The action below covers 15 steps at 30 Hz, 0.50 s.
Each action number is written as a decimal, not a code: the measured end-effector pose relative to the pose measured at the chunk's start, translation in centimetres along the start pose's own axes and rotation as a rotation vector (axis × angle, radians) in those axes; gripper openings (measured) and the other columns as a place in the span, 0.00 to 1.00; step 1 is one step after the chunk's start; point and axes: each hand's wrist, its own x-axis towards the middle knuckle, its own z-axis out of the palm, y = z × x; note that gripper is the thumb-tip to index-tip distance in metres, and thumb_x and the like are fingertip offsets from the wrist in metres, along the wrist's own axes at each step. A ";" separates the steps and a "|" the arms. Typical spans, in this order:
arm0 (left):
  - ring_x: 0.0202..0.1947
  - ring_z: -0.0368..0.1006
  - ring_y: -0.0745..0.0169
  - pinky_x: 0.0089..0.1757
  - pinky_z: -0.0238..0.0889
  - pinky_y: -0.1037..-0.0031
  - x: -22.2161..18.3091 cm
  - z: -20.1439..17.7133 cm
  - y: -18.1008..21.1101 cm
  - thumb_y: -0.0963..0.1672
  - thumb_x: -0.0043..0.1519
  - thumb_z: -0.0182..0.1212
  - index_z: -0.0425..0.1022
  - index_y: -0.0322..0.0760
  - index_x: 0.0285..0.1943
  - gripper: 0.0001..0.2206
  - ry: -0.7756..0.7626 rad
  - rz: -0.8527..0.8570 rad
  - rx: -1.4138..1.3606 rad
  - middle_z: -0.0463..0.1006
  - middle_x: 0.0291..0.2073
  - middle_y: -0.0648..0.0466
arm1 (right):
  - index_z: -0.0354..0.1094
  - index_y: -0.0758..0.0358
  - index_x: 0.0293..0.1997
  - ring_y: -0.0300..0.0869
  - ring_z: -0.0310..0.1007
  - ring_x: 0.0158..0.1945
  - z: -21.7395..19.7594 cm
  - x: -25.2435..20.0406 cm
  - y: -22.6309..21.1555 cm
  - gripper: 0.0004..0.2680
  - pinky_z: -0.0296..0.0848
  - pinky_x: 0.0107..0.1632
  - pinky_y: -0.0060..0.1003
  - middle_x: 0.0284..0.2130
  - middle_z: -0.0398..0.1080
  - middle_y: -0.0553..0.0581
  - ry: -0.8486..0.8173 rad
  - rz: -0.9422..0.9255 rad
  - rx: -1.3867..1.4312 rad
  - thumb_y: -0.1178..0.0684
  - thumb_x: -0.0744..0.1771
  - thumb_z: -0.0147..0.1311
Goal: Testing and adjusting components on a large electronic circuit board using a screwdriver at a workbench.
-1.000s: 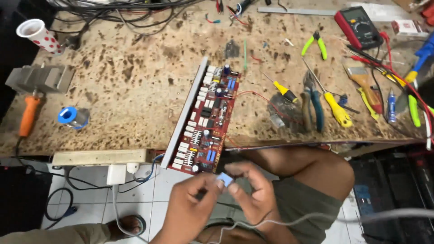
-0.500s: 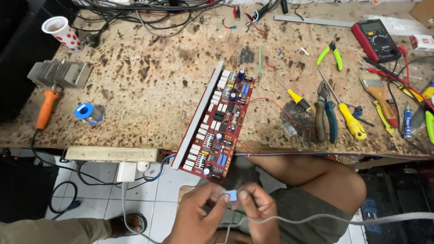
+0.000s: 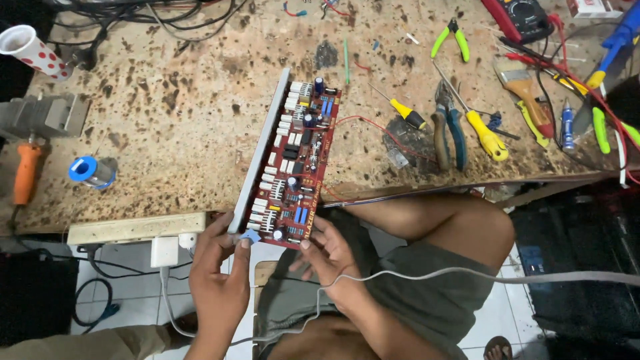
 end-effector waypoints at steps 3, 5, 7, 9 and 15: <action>0.64 0.71 0.50 0.54 0.69 0.64 -0.5 -0.3 0.0 0.44 0.66 0.58 0.77 0.35 0.40 0.07 -0.008 -0.009 0.008 0.77 0.60 0.45 | 0.55 0.60 0.72 0.43 0.80 0.28 -0.2 -0.1 0.3 0.26 0.72 0.24 0.30 0.46 0.77 0.60 -0.052 -0.048 -0.078 0.43 0.66 0.55; 0.64 0.71 0.49 0.51 0.74 0.65 -0.2 0.7 0.9 0.44 0.66 0.57 0.78 0.34 0.43 0.08 -0.019 0.024 -0.032 0.76 0.60 0.43 | 0.54 0.60 0.73 0.43 0.81 0.30 -0.7 0.3 -1.3 0.26 0.73 0.27 0.31 0.45 0.78 0.59 -0.069 -0.142 -0.141 0.43 0.66 0.55; 0.54 0.77 0.51 0.44 0.76 0.63 -0.9 1.6 2.0 0.41 0.66 0.59 0.76 0.27 0.37 0.08 0.140 -0.139 -0.026 0.79 0.56 0.41 | 0.51 0.63 0.76 0.40 0.79 0.30 -0.6 -0.1 -2.8 0.26 0.71 0.29 0.28 0.46 0.76 0.58 -0.154 -0.157 -0.040 0.47 0.69 0.53; 0.56 0.76 0.53 0.48 0.73 0.65 -1.5 2.3 1.4 0.41 0.65 0.59 0.76 0.27 0.36 0.08 0.141 -0.130 -0.051 0.80 0.57 0.42 | 0.53 0.62 0.75 0.40 0.79 0.32 -1.5 -0.2 -4.6 0.25 0.72 0.30 0.29 0.45 0.74 0.56 -0.179 -0.132 -0.056 0.46 0.69 0.51; 0.51 0.76 0.56 0.54 0.67 0.71 -2.0 4.7 -9.3 0.44 0.61 0.60 0.73 0.22 0.50 0.16 0.076 0.027 0.015 0.80 0.43 0.44 | 0.55 0.64 0.76 0.38 0.77 0.31 -4.4 2.1 -1.9 0.28 0.73 0.30 0.27 0.42 0.76 0.57 -0.210 -0.078 0.075 0.43 0.67 0.57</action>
